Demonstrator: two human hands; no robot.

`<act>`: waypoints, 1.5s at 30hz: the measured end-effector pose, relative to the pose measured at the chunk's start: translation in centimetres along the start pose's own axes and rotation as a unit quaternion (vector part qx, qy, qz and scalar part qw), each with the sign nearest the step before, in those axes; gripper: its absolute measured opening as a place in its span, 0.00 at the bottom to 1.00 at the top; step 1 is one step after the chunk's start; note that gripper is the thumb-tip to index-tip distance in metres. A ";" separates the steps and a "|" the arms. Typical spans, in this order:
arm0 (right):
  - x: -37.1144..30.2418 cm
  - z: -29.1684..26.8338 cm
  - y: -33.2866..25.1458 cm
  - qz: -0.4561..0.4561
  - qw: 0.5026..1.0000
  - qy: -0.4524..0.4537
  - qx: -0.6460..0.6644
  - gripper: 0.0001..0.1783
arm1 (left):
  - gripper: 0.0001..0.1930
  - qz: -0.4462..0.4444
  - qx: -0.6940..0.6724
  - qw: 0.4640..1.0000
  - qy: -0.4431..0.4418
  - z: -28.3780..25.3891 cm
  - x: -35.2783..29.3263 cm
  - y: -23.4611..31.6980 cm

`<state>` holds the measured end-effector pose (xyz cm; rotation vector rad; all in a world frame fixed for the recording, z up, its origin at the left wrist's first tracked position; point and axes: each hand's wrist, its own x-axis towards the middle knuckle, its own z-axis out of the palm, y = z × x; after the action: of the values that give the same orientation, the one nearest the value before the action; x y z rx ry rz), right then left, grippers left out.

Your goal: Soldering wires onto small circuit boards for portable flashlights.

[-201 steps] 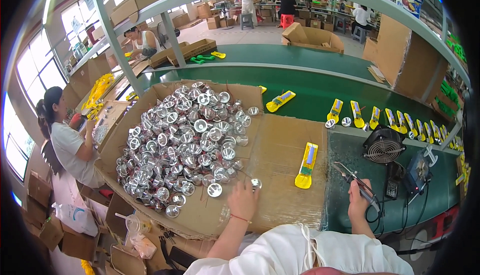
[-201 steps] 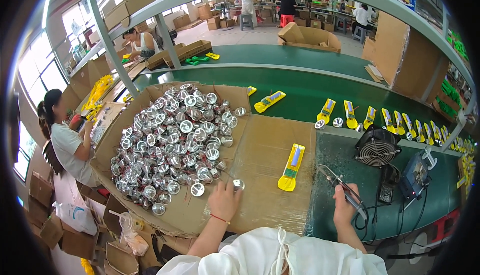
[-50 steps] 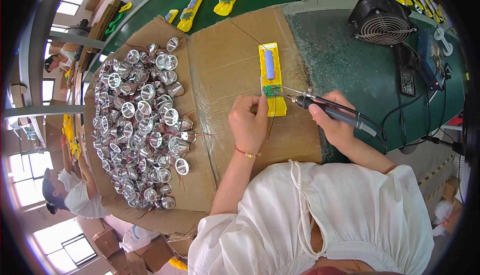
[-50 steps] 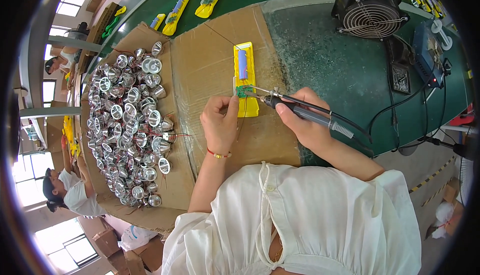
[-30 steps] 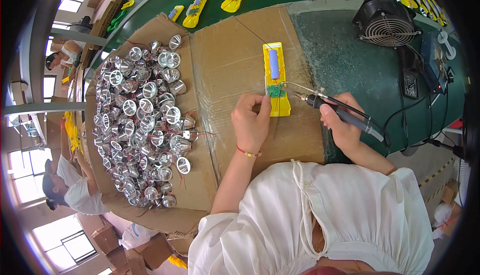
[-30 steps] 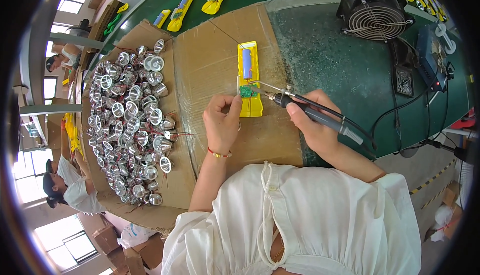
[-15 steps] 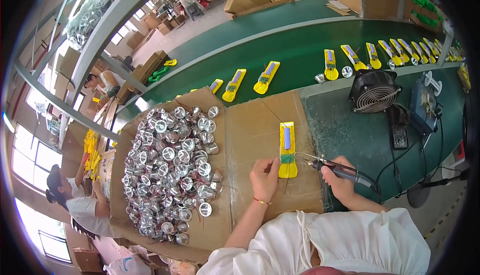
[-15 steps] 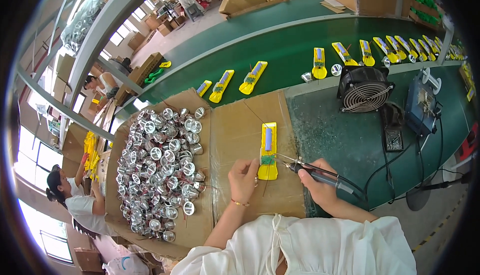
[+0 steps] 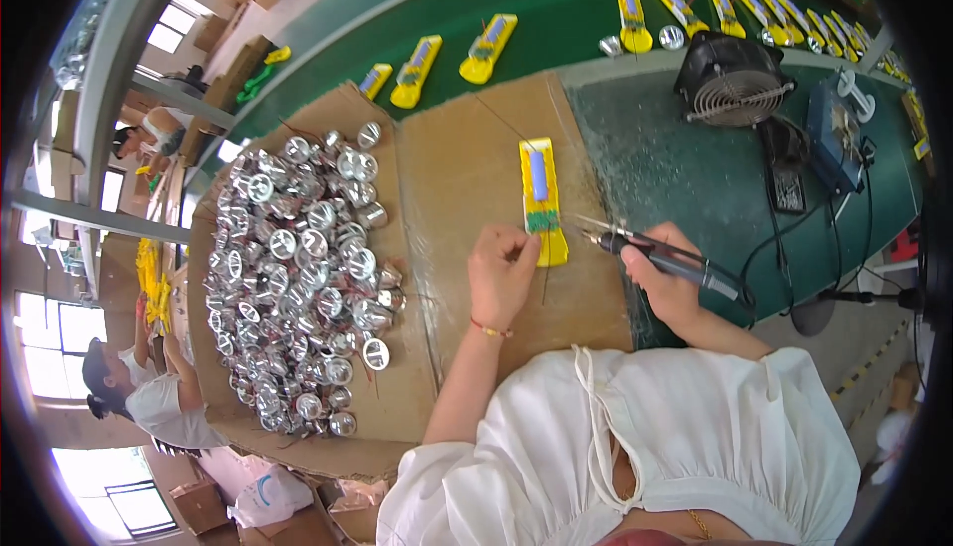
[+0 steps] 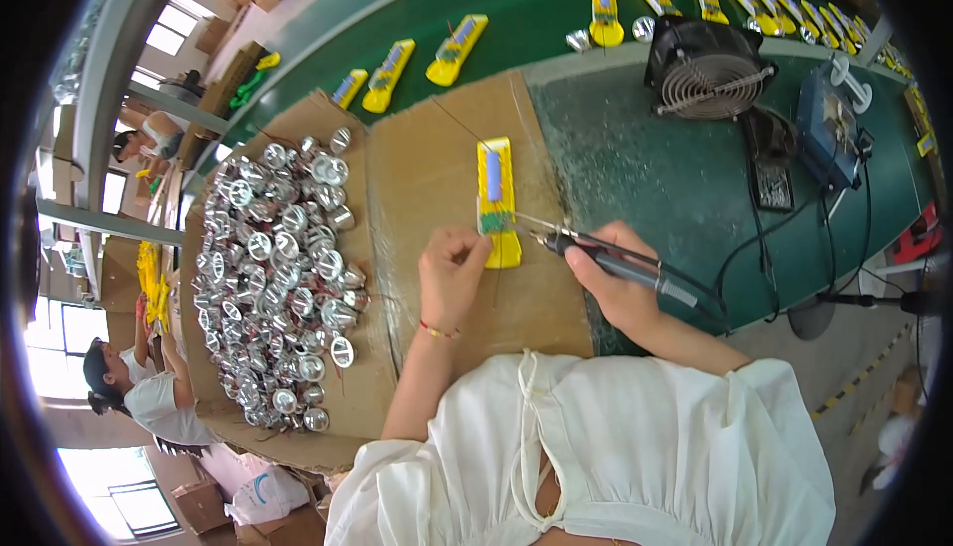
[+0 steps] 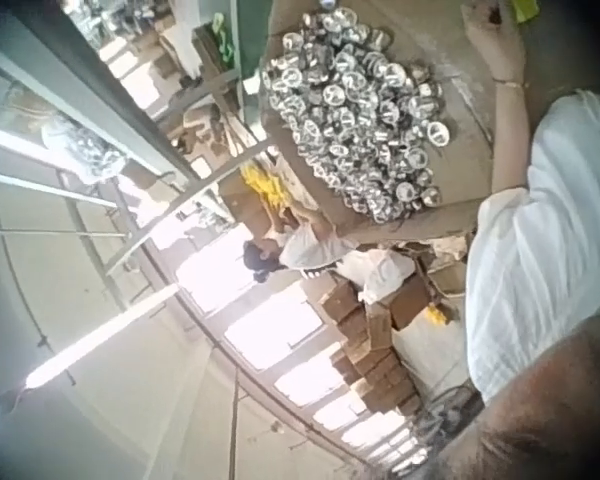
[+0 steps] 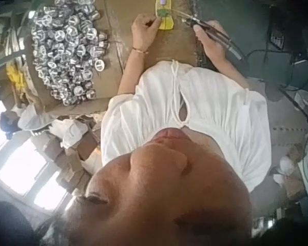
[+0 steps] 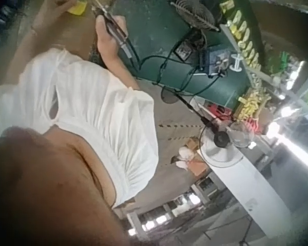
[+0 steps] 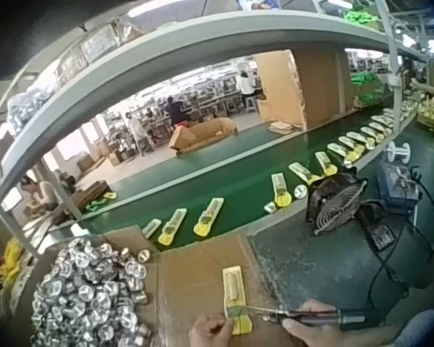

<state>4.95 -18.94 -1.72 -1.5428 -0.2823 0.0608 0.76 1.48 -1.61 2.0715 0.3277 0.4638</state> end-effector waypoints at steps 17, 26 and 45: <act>0.1 0.5 -0.1 0.002 1.000 -0.024 -0.014 0.08 | 0.03 -0.028 -0.017 0.999 -0.004 0.3 -0.3 -0.2; 0.1 0.5 0.3 -0.002 0.999 -0.035 -0.017 0.07 | 0.03 -0.025 -0.009 1.000 -0.001 0.6 -0.2 -0.3; 0.4 -2.0 0.8 0.003 1.000 0.027 -0.004 0.09 | 0.03 -0.017 0.007 1.000 0.006 0.5 0.0 -0.3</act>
<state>5.85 -20.76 -2.43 -1.5509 -0.2364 0.0223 1.02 1.29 -2.14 2.0747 0.3734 0.4546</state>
